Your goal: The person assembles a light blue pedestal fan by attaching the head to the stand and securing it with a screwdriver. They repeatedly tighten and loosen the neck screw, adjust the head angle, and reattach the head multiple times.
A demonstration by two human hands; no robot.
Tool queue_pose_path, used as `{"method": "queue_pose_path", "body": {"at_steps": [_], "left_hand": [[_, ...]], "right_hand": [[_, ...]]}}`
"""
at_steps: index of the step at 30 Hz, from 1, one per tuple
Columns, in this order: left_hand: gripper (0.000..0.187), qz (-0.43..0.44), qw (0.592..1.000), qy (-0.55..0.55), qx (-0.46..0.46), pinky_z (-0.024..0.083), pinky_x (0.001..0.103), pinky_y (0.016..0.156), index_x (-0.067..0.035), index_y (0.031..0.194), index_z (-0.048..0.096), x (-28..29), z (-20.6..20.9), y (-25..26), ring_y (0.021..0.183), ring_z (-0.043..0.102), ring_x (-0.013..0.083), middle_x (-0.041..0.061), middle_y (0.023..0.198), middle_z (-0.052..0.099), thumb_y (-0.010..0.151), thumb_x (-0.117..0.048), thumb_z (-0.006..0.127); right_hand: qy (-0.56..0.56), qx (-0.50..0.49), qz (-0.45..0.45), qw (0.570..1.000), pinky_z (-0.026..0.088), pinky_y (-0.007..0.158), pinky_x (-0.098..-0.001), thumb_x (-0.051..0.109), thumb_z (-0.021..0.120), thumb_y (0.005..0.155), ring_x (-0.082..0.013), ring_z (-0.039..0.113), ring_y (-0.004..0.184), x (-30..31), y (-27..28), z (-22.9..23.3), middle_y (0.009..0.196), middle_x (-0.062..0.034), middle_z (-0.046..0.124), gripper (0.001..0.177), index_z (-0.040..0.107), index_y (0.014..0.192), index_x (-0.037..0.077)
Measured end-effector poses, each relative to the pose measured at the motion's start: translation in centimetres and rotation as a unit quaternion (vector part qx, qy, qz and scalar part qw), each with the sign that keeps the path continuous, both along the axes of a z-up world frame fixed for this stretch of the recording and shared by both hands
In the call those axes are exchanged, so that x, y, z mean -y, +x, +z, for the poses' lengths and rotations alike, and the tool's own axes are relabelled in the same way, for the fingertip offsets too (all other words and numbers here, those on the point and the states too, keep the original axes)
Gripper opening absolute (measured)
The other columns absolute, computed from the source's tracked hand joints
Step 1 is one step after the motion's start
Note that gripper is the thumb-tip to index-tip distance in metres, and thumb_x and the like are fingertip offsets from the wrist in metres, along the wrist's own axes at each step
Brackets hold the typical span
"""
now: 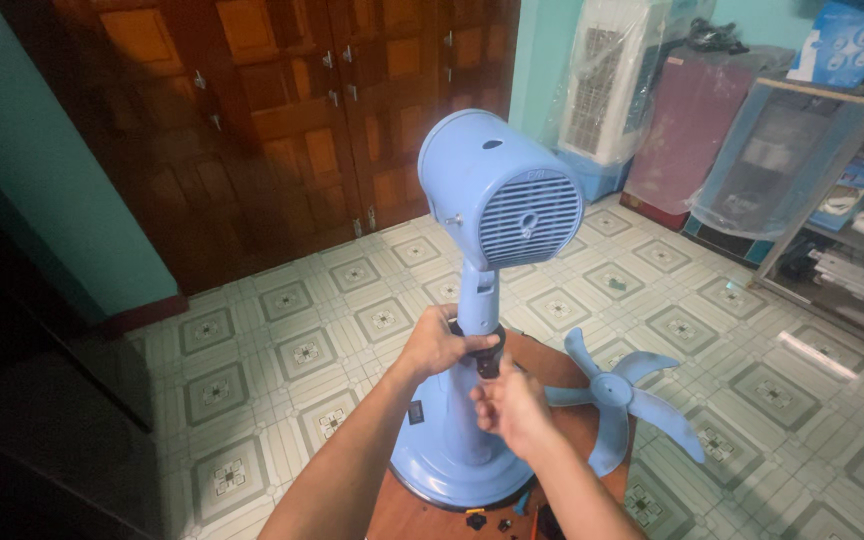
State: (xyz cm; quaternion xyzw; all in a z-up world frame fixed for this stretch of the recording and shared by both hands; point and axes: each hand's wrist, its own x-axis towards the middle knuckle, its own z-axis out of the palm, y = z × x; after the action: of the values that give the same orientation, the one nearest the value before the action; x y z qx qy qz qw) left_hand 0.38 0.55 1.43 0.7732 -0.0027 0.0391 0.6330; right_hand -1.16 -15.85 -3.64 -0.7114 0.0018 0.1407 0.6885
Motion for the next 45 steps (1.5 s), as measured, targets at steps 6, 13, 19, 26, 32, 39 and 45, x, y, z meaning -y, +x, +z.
{"method": "queue_pose_path", "body": {"at_steps": [6,13,19,26,32,39,45], "left_hand": [[0.042,-0.015,1.000,-0.017,0.014,0.063,0.032,0.069,0.002,0.108,0.075,0.2,-0.2,-0.2,0.077,0.077,0.0173,0.014,0.090,0.080,0.072,-0.015,0.088],[0.041,-0.001,1.000,0.002,0.013,0.062,0.032,0.068,0.003,0.108,0.075,0.1,0.1,-0.4,0.075,0.075,0.0184,0.015,0.088,0.079,0.074,-0.016,0.090],[0.041,0.000,1.000,-0.008,0.003,0.061,0.032,0.070,0.001,0.109,0.075,0.1,-0.2,-0.1,0.078,0.075,0.0171,0.013,0.091,0.079,0.073,-0.014,0.089],[0.041,-0.020,0.999,-0.031,0.031,0.062,0.031,0.075,0.002,0.108,0.076,0.2,-0.5,0.1,0.083,0.077,0.0160,0.011,0.094,0.080,0.073,-0.012,0.089],[0.041,-0.002,1.000,-0.018,-0.009,0.060,0.034,0.070,0.002,0.109,0.075,0.3,0.5,-0.4,0.076,0.073,0.0188,0.014,0.089,0.078,0.074,-0.014,0.089],[0.042,-0.006,1.000,-0.016,0.025,0.061,0.031,0.074,0.002,0.109,0.076,0.3,0.2,-0.7,0.080,0.076,0.0162,0.012,0.091,0.080,0.073,-0.016,0.090],[0.041,0.010,0.999,-0.023,0.025,0.062,0.031,0.075,0.001,0.108,0.076,0.5,-0.2,-0.4,0.081,0.076,0.0159,0.012,0.092,0.080,0.073,-0.016,0.090]], "right_hand": [[-0.403,0.363,-0.031,0.840,0.055,0.068,-0.0563,0.043,0.063,0.089,-0.0483,0.069,0.078,-0.2,-2.9,3.0,0.085,-0.0283,0.068,0.045,0.058,0.091,-0.002],[-0.054,0.072,-0.065,0.994,0.047,0.058,-0.0465,0.046,0.062,0.099,-0.0346,0.061,0.064,-1.3,-0.1,-1.5,0.076,-0.0191,0.064,0.047,0.062,0.087,0.001],[0.191,-0.110,0.000,0.975,0.050,0.065,-0.0508,0.045,0.059,0.097,-0.0407,0.065,0.072,-1.1,-0.6,-2.0,0.081,-0.0234,0.067,0.047,0.063,0.089,0.000],[-0.405,0.342,-0.040,0.847,0.053,0.075,-0.0567,0.043,0.055,0.095,-0.0491,0.069,0.083,-0.5,-2.5,1.6,0.089,-0.0297,0.070,0.046,0.063,0.091,-0.002],[-0.215,0.219,-0.078,0.949,0.049,0.062,-0.0466,0.046,0.040,0.110,-0.0333,0.066,0.064,-2.1,1.0,-3.2,0.065,-0.0142,0.065,0.062,0.069,0.079,0.001],[0.422,-0.340,-0.043,0.839,0.017,0.038,-0.0258,0.046,0.034,0.106,-0.0083,0.021,0.040,-2.7,1.4,-3.1,0.053,0.0061,0.025,0.047,0.048,0.080,0.009],[0.432,-0.326,-0.005,0.841,0.021,0.037,-0.0274,0.050,0.035,0.106,-0.0094,0.026,0.039,-2.6,1.1,-3.2,0.052,0.0054,0.030,0.051,0.051,0.078,0.010]]}}
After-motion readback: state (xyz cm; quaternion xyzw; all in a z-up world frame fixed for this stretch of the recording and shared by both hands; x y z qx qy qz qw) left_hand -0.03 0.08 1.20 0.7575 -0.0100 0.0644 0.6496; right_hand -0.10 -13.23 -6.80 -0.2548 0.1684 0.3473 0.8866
